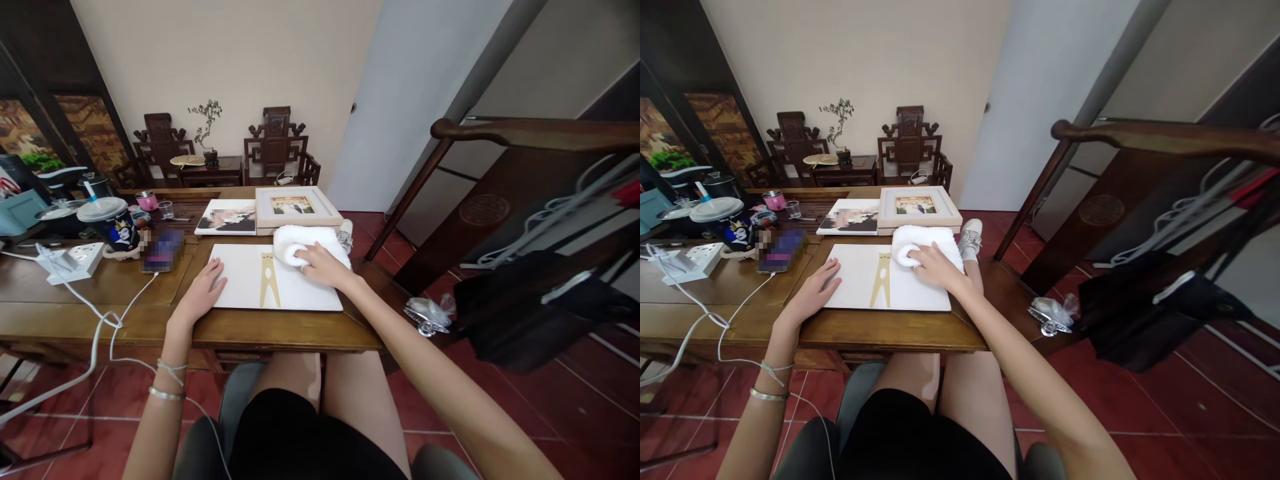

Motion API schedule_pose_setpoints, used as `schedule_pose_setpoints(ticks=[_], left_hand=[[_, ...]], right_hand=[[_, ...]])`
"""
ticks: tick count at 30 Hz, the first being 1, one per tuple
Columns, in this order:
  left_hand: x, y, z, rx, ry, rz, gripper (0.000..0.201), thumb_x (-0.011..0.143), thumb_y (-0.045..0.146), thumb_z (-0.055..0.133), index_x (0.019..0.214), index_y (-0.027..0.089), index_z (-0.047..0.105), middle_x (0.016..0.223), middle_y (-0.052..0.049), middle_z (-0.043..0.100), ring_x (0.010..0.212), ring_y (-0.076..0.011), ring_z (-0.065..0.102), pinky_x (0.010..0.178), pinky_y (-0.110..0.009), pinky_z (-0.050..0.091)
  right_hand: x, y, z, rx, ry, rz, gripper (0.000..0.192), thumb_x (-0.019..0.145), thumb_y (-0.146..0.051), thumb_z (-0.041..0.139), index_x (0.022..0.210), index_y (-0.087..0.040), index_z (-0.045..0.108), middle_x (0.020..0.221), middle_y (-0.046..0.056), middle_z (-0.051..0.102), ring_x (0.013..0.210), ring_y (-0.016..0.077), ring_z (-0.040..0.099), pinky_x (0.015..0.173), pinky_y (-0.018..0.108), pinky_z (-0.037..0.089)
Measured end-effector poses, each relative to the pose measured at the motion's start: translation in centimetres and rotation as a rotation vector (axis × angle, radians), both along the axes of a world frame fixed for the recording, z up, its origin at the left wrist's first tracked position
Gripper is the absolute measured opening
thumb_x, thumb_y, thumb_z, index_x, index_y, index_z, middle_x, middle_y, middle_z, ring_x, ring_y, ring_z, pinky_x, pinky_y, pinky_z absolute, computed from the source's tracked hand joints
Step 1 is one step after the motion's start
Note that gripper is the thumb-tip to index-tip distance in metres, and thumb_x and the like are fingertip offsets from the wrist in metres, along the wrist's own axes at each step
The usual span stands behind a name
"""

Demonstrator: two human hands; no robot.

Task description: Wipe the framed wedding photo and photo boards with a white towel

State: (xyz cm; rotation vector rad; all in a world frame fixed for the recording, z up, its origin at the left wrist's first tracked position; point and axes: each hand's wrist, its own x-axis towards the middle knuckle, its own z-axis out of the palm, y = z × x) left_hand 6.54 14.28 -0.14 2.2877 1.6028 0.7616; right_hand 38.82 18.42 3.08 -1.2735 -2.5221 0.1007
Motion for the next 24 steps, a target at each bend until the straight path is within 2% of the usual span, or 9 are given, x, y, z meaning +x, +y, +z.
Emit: schedule_pose_setpoints(ticks=[4, 6, 9, 12, 16, 19, 24], left_hand=[[0.1, 0.0, 0.1, -0.004, -0.006, -0.002, 0.054, 0.093, 0.044, 0.041, 0.134, 0.012, 0.054, 0.152, -0.015, 0.042, 0.144, -0.027, 0.034, 0.121, -0.043, 0.023], [0.2, 0.0, 0.1, -0.006, 0.0, 0.003, 0.054, 0.093, 0.043, 0.04, 0.134, 0.01, 0.054, 0.152, -0.017, 0.041, 0.144, -0.0273, 0.033, 0.121, -0.043, 0.023], [0.3, -0.1, 0.1, -0.005, 0.012, 0.006, 0.054, 0.094, 0.042, 0.039, 0.134, 0.009, 0.054, 0.152, -0.018, 0.041, 0.144, -0.0274, 0.033, 0.12, -0.045, 0.023], [0.3, -0.1, 0.2, 0.003, 0.018, 0.003, 0.052, 0.094, 0.042, 0.039, 0.134, 0.011, 0.053, 0.152, -0.016, 0.041, 0.144, -0.0269, 0.034, 0.12, -0.046, 0.023], [0.2, -0.1, 0.2, 0.002, 0.018, -0.001, 0.054, 0.094, 0.042, 0.039, 0.134, 0.01, 0.053, 0.152, -0.017, 0.041, 0.144, -0.0264, 0.034, 0.12, -0.045, 0.024], [0.2, -0.1, 0.2, 0.008, 0.012, -0.002, 0.053, 0.094, 0.043, 0.039, 0.135, 0.013, 0.054, 0.152, -0.014, 0.042, 0.144, -0.0258, 0.035, 0.12, -0.046, 0.024], [0.2, -0.2, 0.5, -0.01, 0.033, -0.001, 0.056, 0.094, 0.043, 0.038, 0.136, 0.009, 0.053, 0.153, -0.017, 0.04, 0.144, -0.026, 0.034, 0.12, -0.045, 0.024]], right_hand=[[0.4, -4.4, 0.0, -0.009, -0.042, 0.033, 0.037, 0.073, -0.004, 0.041, 0.099, -0.011, 0.065, 0.136, 0.025, 0.056, 0.134, 0.0343, 0.045, 0.109, 0.058, 0.029], [0.7, -7.5, 0.1, -0.028, -0.036, 0.048, 0.038, 0.072, -0.003, 0.042, 0.101, -0.012, 0.066, 0.14, 0.025, 0.052, 0.138, 0.0333, 0.041, 0.112, 0.059, 0.026], [1.0, -11.3, 0.6, -0.068, -0.012, 0.095, 0.04, 0.071, -0.003, 0.043, 0.1, -0.015, 0.067, 0.138, 0.021, 0.056, 0.14, 0.0298, 0.039, 0.115, 0.058, 0.025], [1.2, -12.6, 0.8, -0.091, -0.013, 0.126, 0.04, 0.069, -0.002, 0.042, 0.097, -0.017, 0.067, 0.138, 0.019, 0.057, 0.141, 0.0282, 0.038, 0.115, 0.058, 0.025], [1.2, -10.1, 0.4, -0.073, 0.003, 0.112, 0.039, 0.069, -0.002, 0.042, 0.098, -0.015, 0.066, 0.143, 0.022, 0.051, 0.139, 0.0307, 0.041, 0.114, 0.06, 0.025], [0.9, -6.3, 0.0, -0.046, 0.021, 0.091, 0.036, 0.071, -0.004, 0.042, 0.096, -0.015, 0.066, 0.138, 0.022, 0.056, 0.136, 0.0335, 0.044, 0.11, 0.061, 0.028], [0.1, -1.0, 0.3, -0.041, 0.008, 0.021, 0.033, 0.074, -0.007, 0.043, 0.096, -0.015, 0.066, 0.123, 0.017, 0.065, 0.117, 0.0329, 0.058, 0.104, 0.054, 0.035]])
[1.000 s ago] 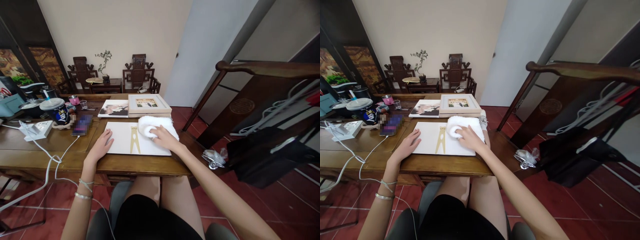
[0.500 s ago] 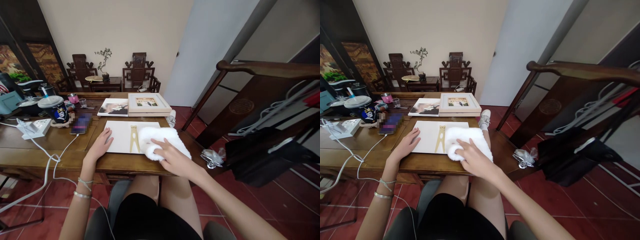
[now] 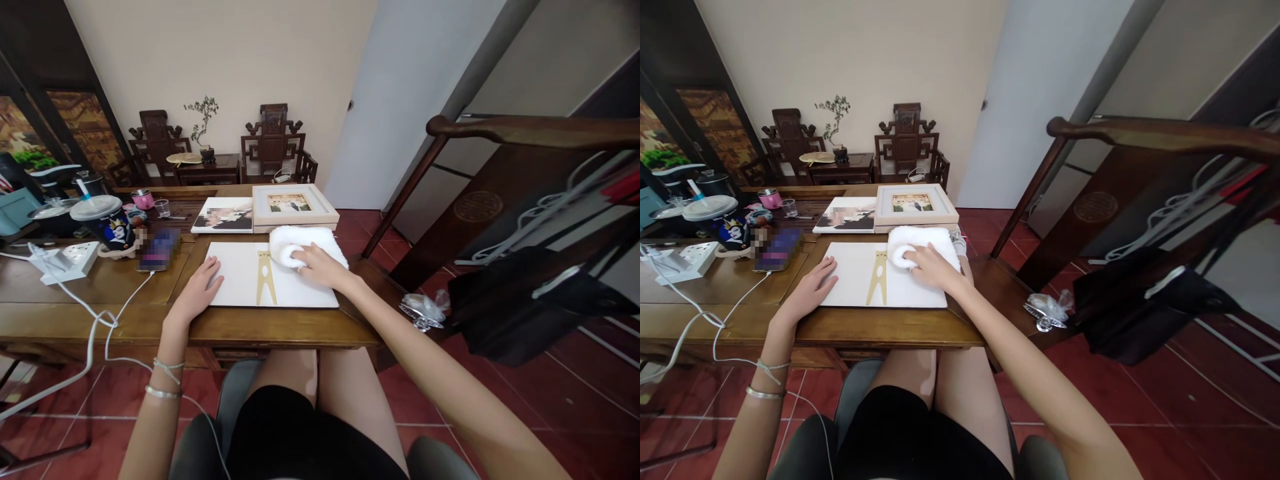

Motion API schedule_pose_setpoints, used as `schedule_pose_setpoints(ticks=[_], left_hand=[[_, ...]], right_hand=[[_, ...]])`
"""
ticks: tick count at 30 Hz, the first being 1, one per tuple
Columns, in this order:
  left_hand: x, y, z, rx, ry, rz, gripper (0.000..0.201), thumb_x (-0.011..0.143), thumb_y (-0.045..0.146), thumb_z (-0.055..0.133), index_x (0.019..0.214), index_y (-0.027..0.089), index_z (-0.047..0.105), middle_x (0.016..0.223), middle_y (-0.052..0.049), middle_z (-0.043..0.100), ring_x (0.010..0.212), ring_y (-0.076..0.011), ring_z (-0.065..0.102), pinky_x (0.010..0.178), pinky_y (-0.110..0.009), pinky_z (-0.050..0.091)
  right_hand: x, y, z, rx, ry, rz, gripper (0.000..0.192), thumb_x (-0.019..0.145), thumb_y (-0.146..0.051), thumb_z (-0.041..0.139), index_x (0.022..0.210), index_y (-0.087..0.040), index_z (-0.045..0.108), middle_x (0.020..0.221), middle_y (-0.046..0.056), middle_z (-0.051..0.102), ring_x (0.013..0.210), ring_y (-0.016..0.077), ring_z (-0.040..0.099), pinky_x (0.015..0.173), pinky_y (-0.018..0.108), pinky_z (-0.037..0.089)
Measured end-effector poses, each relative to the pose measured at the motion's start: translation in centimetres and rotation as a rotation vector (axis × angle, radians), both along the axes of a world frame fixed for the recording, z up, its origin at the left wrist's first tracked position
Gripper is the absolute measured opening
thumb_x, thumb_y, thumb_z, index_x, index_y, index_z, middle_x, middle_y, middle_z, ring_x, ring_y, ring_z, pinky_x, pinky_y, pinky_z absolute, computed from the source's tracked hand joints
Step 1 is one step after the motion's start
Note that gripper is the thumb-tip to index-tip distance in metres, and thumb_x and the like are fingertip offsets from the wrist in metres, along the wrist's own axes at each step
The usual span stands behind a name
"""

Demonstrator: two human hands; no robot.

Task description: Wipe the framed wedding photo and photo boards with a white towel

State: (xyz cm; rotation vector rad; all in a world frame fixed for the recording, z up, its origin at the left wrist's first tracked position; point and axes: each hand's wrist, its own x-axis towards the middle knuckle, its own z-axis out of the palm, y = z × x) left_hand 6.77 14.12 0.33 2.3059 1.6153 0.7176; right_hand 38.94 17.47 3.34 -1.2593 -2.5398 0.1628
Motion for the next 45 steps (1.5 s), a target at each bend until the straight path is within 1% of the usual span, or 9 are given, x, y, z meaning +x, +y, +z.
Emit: schedule_pose_setpoints(ticks=[5, 13, 16, 20, 27, 31, 36, 41, 45], left_hand=[[0.1, 0.0, 0.0, -0.002, 0.001, 0.0, 0.056, 0.094, 0.044, 0.038, 0.136, 0.009, 0.052, 0.153, -0.017, 0.04, 0.145, -0.0259, 0.033, 0.121, -0.044, 0.023], [0.1, 0.1, -0.3, 0.005, -0.016, -0.005, 0.052, 0.094, 0.042, 0.04, 0.135, 0.012, 0.053, 0.153, -0.016, 0.041, 0.144, -0.0276, 0.034, 0.12, -0.045, 0.023], [0.1, 0.1, -0.3, 0.004, -0.017, -0.007, 0.052, 0.094, 0.041, 0.04, 0.135, 0.011, 0.052, 0.153, -0.016, 0.04, 0.144, -0.0277, 0.033, 0.12, -0.045, 0.023], [0.0, 0.2, -0.4, 0.01, -0.016, -0.014, 0.051, 0.094, 0.04, 0.04, 0.135, 0.014, 0.052, 0.153, -0.013, 0.042, 0.144, -0.027, 0.033, 0.12, -0.046, 0.023], [0.0, 0.2, -0.2, -0.003, -0.008, -0.005, 0.053, 0.094, 0.041, 0.04, 0.135, 0.01, 0.052, 0.153, -0.016, 0.04, 0.145, -0.0275, 0.032, 0.12, -0.045, 0.022], [0.0, 0.1, -0.1, -0.004, -0.005, -0.007, 0.053, 0.094, 0.042, 0.039, 0.135, 0.012, 0.052, 0.153, -0.015, 0.04, 0.145, -0.0275, 0.033, 0.12, -0.045, 0.023], [0.0, 0.1, -0.2, -0.006, -0.023, -0.011, 0.055, 0.094, 0.047, 0.039, 0.135, 0.014, 0.053, 0.153, -0.014, 0.041, 0.145, -0.0275, 0.032, 0.121, -0.045, 0.022], [0.0, 0.2, -0.4, 0.004, -0.036, -0.013, 0.055, 0.094, 0.047, 0.038, 0.135, 0.014, 0.053, 0.152, -0.014, 0.042, 0.145, -0.0269, 0.033, 0.121, -0.045, 0.023], [0.0, 0.2, -0.4, 0.0, -0.031, -0.013, 0.054, 0.094, 0.044, 0.039, 0.135, 0.012, 0.052, 0.153, -0.015, 0.041, 0.145, -0.0271, 0.032, 0.12, -0.045, 0.023]], right_hand=[[-0.6, -0.5, 0.3, -0.018, -0.052, -0.047, 0.038, 0.076, -0.004, 0.041, 0.105, -0.012, 0.064, 0.127, 0.021, 0.062, 0.133, 0.0328, 0.046, 0.107, 0.056, 0.031], [0.4, -9.8, 0.7, -0.034, -0.069, 0.052, 0.04, 0.072, -0.003, 0.043, 0.103, -0.015, 0.065, 0.145, 0.023, 0.049, 0.139, 0.0314, 0.04, 0.113, 0.059, 0.026], [0.7, -11.2, 0.8, -0.053, -0.058, 0.074, 0.038, 0.07, -0.003, 0.044, 0.099, -0.016, 0.066, 0.146, 0.021, 0.048, 0.139, 0.0301, 0.041, 0.115, 0.058, 0.026], [0.7, -9.0, 0.4, -0.048, -0.036, 0.07, 0.037, 0.07, -0.003, 0.043, 0.097, -0.016, 0.065, 0.144, 0.02, 0.05, 0.139, 0.0303, 0.041, 0.114, 0.058, 0.026], [-0.3, -0.7, -0.2, 0.017, -0.036, -0.013, 0.035, 0.075, -0.006, 0.042, 0.1, -0.013, 0.066, 0.126, 0.02, 0.064, 0.128, 0.0341, 0.051, 0.105, 0.054, 0.035], [-0.7, 0.4, -0.1, 0.028, -0.039, -0.04, 0.039, 0.075, -0.005, 0.042, 0.106, -0.012, 0.065, 0.128, 0.02, 0.063, 0.127, 0.0343, 0.052, 0.104, 0.053, 0.035], [-0.3, -3.8, 0.0, 0.004, -0.076, -0.016, 0.038, 0.075, -0.003, 0.042, 0.106, -0.011, 0.064, 0.141, 0.025, 0.052, 0.141, 0.0319, 0.037, 0.111, 0.058, 0.027], [0.3, -9.6, 0.5, -0.031, -0.033, 0.064, 0.035, 0.072, -0.003, 0.043, 0.095, -0.016, 0.065, 0.142, 0.021, 0.052, 0.142, 0.0294, 0.036, 0.115, 0.06, 0.024], [0.9, -11.1, 0.6, -0.048, -0.013, 0.113, 0.032, 0.068, -0.003, 0.045, 0.087, -0.018, 0.065, 0.142, 0.018, 0.054, 0.14, 0.0289, 0.039, 0.115, 0.06, 0.024]])
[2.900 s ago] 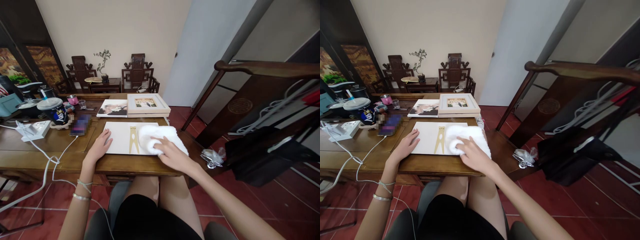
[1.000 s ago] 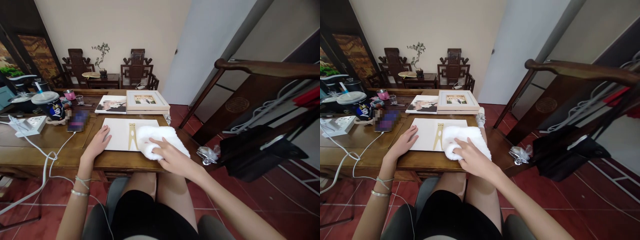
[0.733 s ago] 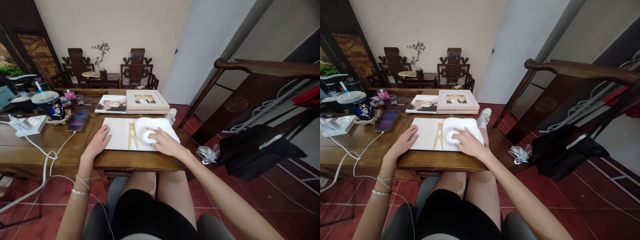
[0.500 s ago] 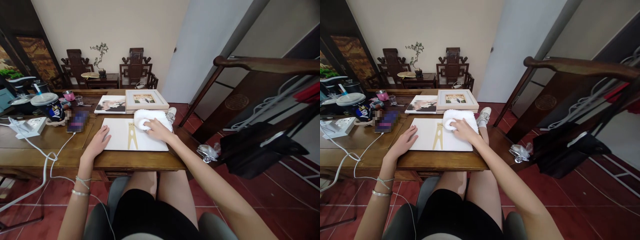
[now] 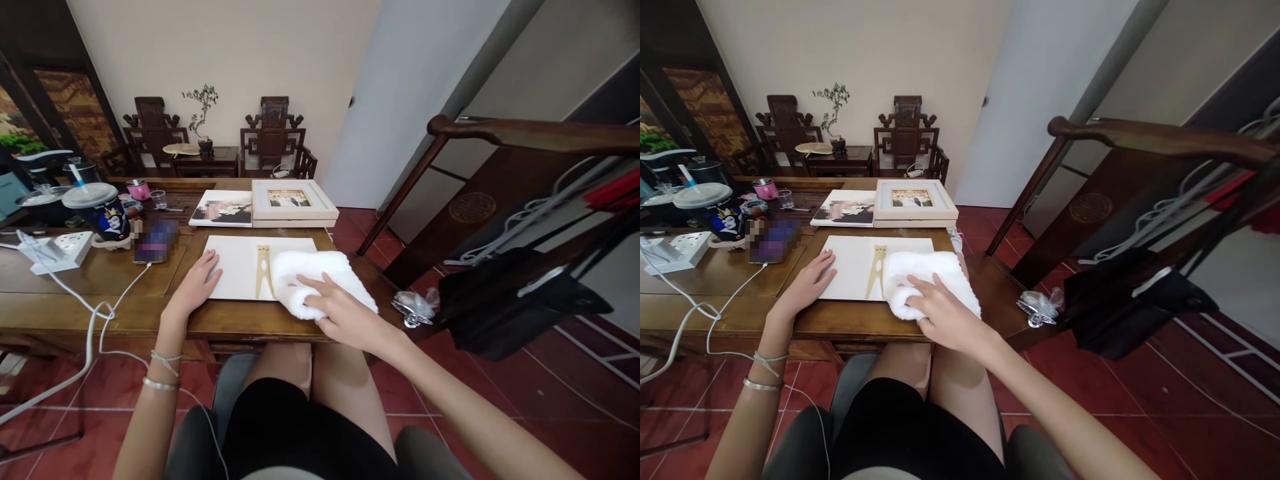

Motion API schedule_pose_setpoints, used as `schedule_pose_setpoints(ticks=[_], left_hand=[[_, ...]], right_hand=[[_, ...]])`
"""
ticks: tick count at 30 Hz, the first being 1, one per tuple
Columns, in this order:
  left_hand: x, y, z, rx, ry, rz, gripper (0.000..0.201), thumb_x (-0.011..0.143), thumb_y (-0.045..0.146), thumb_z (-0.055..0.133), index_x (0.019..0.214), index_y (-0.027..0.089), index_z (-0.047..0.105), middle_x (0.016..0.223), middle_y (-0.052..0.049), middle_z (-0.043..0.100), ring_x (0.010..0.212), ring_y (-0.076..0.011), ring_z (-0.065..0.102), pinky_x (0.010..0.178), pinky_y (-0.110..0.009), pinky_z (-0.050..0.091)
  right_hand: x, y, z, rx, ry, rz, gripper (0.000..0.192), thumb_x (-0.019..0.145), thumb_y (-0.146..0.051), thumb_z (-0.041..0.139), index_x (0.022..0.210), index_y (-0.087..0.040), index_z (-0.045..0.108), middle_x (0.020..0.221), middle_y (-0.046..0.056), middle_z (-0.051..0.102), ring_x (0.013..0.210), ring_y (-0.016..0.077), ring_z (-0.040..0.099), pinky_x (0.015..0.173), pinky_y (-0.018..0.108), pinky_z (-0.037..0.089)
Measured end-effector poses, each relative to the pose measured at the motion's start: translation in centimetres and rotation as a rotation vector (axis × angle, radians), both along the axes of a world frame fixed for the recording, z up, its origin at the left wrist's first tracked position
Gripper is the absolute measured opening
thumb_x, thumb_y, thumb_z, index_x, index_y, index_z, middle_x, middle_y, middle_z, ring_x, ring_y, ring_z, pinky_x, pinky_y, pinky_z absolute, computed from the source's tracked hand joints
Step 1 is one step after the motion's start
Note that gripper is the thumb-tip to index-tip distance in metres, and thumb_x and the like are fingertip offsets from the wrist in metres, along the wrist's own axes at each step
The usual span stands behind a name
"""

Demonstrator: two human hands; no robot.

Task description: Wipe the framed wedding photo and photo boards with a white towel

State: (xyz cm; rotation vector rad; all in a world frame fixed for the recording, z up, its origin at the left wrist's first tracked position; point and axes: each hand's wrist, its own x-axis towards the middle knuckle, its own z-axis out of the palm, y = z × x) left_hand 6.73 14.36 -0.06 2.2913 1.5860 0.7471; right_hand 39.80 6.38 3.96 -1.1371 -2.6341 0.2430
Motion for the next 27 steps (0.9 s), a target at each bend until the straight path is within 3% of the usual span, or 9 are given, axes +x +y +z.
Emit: schedule_pose_setpoints(ticks=[3, 8, 13, 16, 20, 24, 27], left_hand=[[0.0, 0.0, 0.0, -0.003, 0.006, 0.006, 0.054, 0.094, 0.043, 0.039, 0.135, 0.011, 0.052, 0.153, -0.016, 0.041, 0.145, -0.0278, 0.033, 0.12, -0.045, 0.023], [-0.1, 0.0, 0.1, -0.002, 0.011, 0.005, 0.054, 0.094, 0.045, 0.039, 0.135, 0.013, 0.053, 0.153, -0.015, 0.041, 0.145, -0.0271, 0.033, 0.121, -0.044, 0.022], [0.0, -0.1, 0.3, 0.003, 0.023, 0.007, 0.055, 0.094, 0.044, 0.038, 0.135, 0.009, 0.052, 0.153, -0.018, 0.04, 0.144, -0.0287, 0.034, 0.12, -0.046, 0.023], [0.0, -0.1, 0.4, 0.009, 0.023, 0.006, 0.055, 0.094, 0.044, 0.039, 0.134, 0.01, 0.053, 0.152, -0.017, 0.041, 0.144, -0.0291, 0.035, 0.12, -0.047, 0.024], [-0.1, 0.0, 0.3, 0.023, 0.023, 0.002, 0.053, 0.094, 0.044, 0.039, 0.134, 0.012, 0.053, 0.152, -0.015, 0.042, 0.143, -0.0284, 0.036, 0.12, -0.047, 0.024], [-0.1, 0.1, 0.2, 0.017, 0.03, 0.007, 0.054, 0.094, 0.043, 0.039, 0.133, 0.01, 0.054, 0.152, -0.017, 0.042, 0.143, -0.0291, 0.036, 0.12, -0.046, 0.025], [-0.1, 0.1, 0.2, 0.012, 0.038, 0.012, 0.055, 0.094, 0.044, 0.039, 0.133, 0.008, 0.054, 0.152, -0.018, 0.041, 0.143, -0.0289, 0.035, 0.12, -0.045, 0.024]], right_hand=[[0.4, 1.4, -0.4, 0.022, 0.01, 0.006, 0.034, 0.067, -0.002, 0.044, 0.089, -0.018, 0.065, 0.145, 0.017, 0.051, 0.139, 0.0284, 0.041, 0.115, 0.06, 0.024], [0.1, 6.6, -1.2, 0.051, -0.003, -0.071, 0.034, 0.073, -0.005, 0.043, 0.097, -0.013, 0.065, 0.139, 0.024, 0.054, 0.14, 0.0317, 0.039, 0.112, 0.06, 0.026], [-0.7, 11.7, -1.2, 0.107, 0.0, -0.12, 0.033, 0.076, -0.007, 0.041, 0.097, -0.014, 0.066, 0.125, 0.018, 0.065, 0.115, 0.0335, 0.059, 0.102, 0.053, 0.036], [-1.1, 12.8, -1.2, 0.12, -0.012, -0.162, 0.033, 0.075, -0.007, 0.042, 0.097, -0.014, 0.066, 0.12, 0.016, 0.067, 0.11, 0.033, 0.06, 0.098, 0.049, 0.037], [-1.2, 10.6, -1.5, 0.11, -0.016, -0.178, 0.037, 0.075, -0.005, 0.043, 0.103, -0.013, 0.066, 0.132, 0.021, 0.06, 0.128, 0.0338, 0.05, 0.104, 0.053, 0.032], [-1.1, 5.3, -1.1, 0.082, -0.01, -0.127, 0.033, 0.072, -0.003, 0.043, 0.094, -0.014, 0.066, 0.142, 0.022, 0.052, 0.138, 0.0321, 0.041, 0.11, 0.057, 0.027], [-0.9, 1.7, -0.4, 0.039, 0.006, -0.069, 0.034, 0.07, -0.002, 0.043, 0.091, -0.016, 0.065, 0.139, 0.021, 0.055, 0.14, 0.0301, 0.039, 0.113, 0.058, 0.024]])
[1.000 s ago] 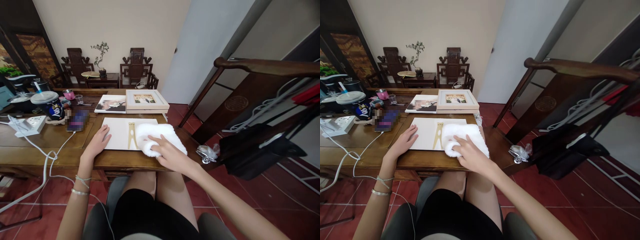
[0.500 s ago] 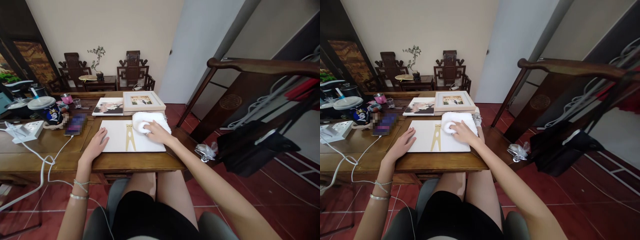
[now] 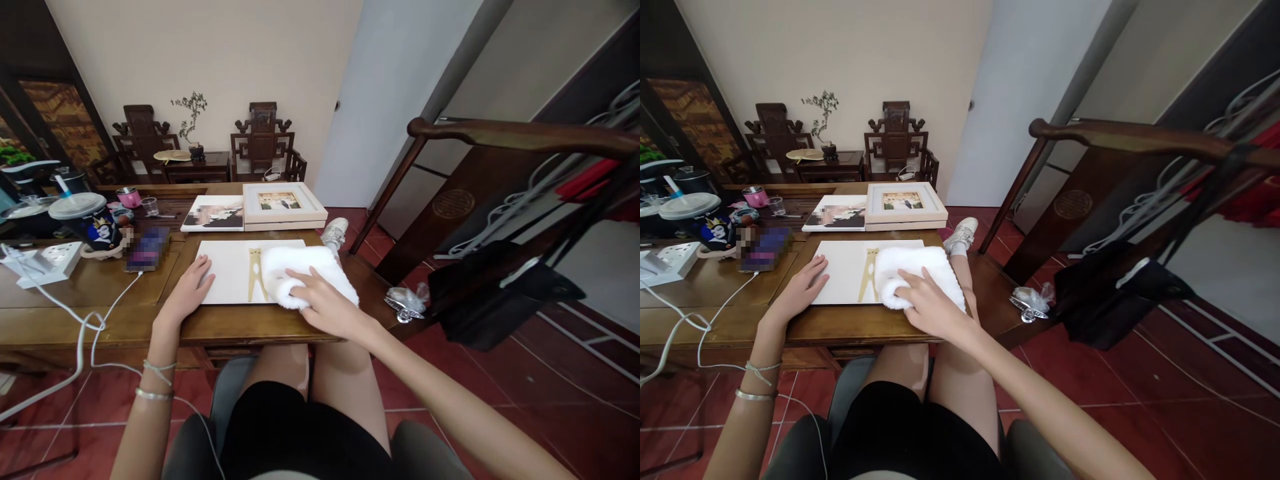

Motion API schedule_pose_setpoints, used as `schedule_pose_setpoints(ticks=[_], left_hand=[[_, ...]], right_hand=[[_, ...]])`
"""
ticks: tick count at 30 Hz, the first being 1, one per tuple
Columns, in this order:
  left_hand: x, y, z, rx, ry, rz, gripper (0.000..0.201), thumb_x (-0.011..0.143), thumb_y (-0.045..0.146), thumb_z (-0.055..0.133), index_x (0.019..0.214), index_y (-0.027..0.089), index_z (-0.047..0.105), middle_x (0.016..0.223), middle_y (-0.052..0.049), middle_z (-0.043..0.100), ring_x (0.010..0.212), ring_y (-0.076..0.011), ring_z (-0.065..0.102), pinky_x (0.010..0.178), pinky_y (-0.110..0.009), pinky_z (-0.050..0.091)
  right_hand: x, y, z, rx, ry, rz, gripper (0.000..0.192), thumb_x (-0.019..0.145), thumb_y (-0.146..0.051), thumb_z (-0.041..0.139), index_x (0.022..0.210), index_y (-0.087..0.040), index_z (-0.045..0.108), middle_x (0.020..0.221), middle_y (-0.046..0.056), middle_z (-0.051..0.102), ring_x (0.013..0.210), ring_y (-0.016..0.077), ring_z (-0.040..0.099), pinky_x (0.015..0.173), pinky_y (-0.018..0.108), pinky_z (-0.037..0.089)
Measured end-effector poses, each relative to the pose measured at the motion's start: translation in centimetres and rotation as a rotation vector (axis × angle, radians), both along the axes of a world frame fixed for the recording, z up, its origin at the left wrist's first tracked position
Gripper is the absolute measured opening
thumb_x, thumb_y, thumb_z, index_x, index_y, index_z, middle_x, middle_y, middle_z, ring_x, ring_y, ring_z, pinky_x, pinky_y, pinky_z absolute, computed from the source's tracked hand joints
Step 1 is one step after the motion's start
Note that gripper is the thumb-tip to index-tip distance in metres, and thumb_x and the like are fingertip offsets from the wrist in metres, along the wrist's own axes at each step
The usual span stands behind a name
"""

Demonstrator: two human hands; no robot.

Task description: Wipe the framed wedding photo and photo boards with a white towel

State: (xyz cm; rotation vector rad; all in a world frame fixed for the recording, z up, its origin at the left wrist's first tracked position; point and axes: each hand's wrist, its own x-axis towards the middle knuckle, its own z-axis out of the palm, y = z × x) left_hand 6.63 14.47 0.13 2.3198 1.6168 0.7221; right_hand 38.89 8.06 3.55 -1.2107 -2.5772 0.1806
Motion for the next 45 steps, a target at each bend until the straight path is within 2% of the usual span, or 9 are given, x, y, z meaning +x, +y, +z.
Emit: schedule_pose_setpoints(ticks=[4, 10, 13, 21, 24, 33, 36, 42, 45], left_hand=[[-0.1, 0.1, -0.1, 0.005, -0.004, 0.003, 0.055, 0.094, 0.045, 0.039, 0.133, 0.01, 0.054, 0.152, -0.016, 0.042, 0.143, -0.0282, 0.036, 0.12, -0.046, 0.024], [-0.5, 0.2, -0.2, 0.013, -0.005, -0.003, 0.057, 0.093, 0.048, 0.04, 0.133, 0.011, 0.054, 0.151, -0.016, 0.044, 0.142, -0.028, 0.037, 0.119, -0.046, 0.026], [-0.7, 0.2, -0.2, 0.02, -0.001, -0.002, 0.058, 0.092, 0.05, 0.04, 0.133, 0.011, 0.055, 0.151, -0.016, 0.044, 0.142, -0.0273, 0.038, 0.119, -0.045, 0.027], [-0.8, 0.4, -0.3, 0.034, 0.007, -0.001, 0.058, 0.091, 0.051, 0.04, 0.13, 0.011, 0.056, 0.149, -0.017, 0.046, 0.14, -0.0279, 0.041, 0.118, -0.046, 0.029], [-0.8, 0.4, -0.4, 0.032, 0.007, 0.0, 0.06, 0.091, 0.051, 0.039, 0.131, 0.009, 0.056, 0.149, -0.018, 0.045, 0.141, -0.0273, 0.04, 0.119, -0.045, 0.028], [-0.8, 0.3, -0.2, 0.031, -0.004, 0.002, 0.059, 0.092, 0.053, 0.039, 0.13, 0.011, 0.056, 0.149, -0.017, 0.046, 0.14, -0.0284, 0.041, 0.118, -0.046, 0.028], [-0.7, 0.2, 0.0, 0.031, -0.001, 0.003, 0.058, 0.092, 0.052, 0.04, 0.131, 0.012, 0.056, 0.149, -0.016, 0.046, 0.14, -0.0279, 0.041, 0.118, -0.046, 0.028], [-0.5, 0.0, 0.1, 0.031, 0.006, 0.0, 0.058, 0.093, 0.051, 0.039, 0.131, 0.011, 0.056, 0.149, -0.017, 0.046, 0.14, -0.0272, 0.041, 0.119, -0.046, 0.028], [-0.5, 0.0, 0.1, 0.029, 0.004, 0.005, 0.059, 0.093, 0.052, 0.038, 0.131, 0.011, 0.056, 0.149, -0.017, 0.046, 0.141, -0.0271, 0.04, 0.119, -0.046, 0.028]], right_hand=[[0.5, -0.5, 0.2, -0.038, 0.016, 0.055, 0.035, 0.068, -0.002, 0.042, 0.09, -0.017, 0.064, 0.132, 0.02, 0.061, 0.142, 0.027, 0.037, 0.114, 0.058, 0.023], [1.2, 6.5, -0.9, 0.004, 0.031, -0.006, 0.037, 0.07, -0.002, 0.043, 0.098, -0.014, 0.065, 0.138, 0.022, 0.056, 0.139, 0.0318, 0.041, 0.111, 0.06, 0.027], [1.0, 8.3, -1.1, 0.034, 0.036, -0.06, 0.036, 0.074, -0.003, 0.044, 0.102, -0.012, 0.065, 0.138, 0.024, 0.055, 0.138, 0.0322, 0.041, 0.11, 0.059, 0.028], [0.7, 1.8, -0.1, -0.021, 0.034, -0.017, 0.038, 0.067, 0.0, 0.042, 0.094, -0.014, 0.066, 0.142, 0.023, 0.051, 0.141, 0.0301, 0.038, 0.114, 0.058, 0.024], [1.4, 1.4, -0.2, -0.031, 0.036, 0.033, 0.04, 0.066, 0.0, 0.042, 0.094, -0.016, 0.066, 0.141, 0.021, 0.053, 0.141, 0.0277, 0.038, 0.115, 0.057, 0.024], [2.0, 9.0, -1.1, 0.022, 0.042, -0.082, 0.037, 0.073, -0.002, 0.043, 0.102, -0.012, 0.065, 0.137, 0.022, 0.056, 0.138, 0.0315, 0.042, 0.112, 0.057, 0.027], [1.7, 7.6, -1.0, 0.009, 0.027, -0.082, 0.037, 0.074, -0.002, 0.042, 0.102, -0.013, 0.064, 0.137, 0.022, 0.056, 0.141, 0.0305, 0.038, 0.113, 0.058, 0.025], [1.7, 0.5, -0.2, -0.025, 0.028, 0.022, 0.038, 0.069, -0.001, 0.043, 0.095, -0.016, 0.065, 0.142, 0.021, 0.052, 0.143, 0.0282, 0.034, 0.115, 0.06, 0.022], [1.8, -0.5, 0.1, -0.054, 0.036, 0.074, 0.038, 0.067, -0.001, 0.043, 0.091, -0.018, 0.066, 0.14, 0.019, 0.055, 0.143, 0.027, 0.034, 0.115, 0.06, 0.022]])
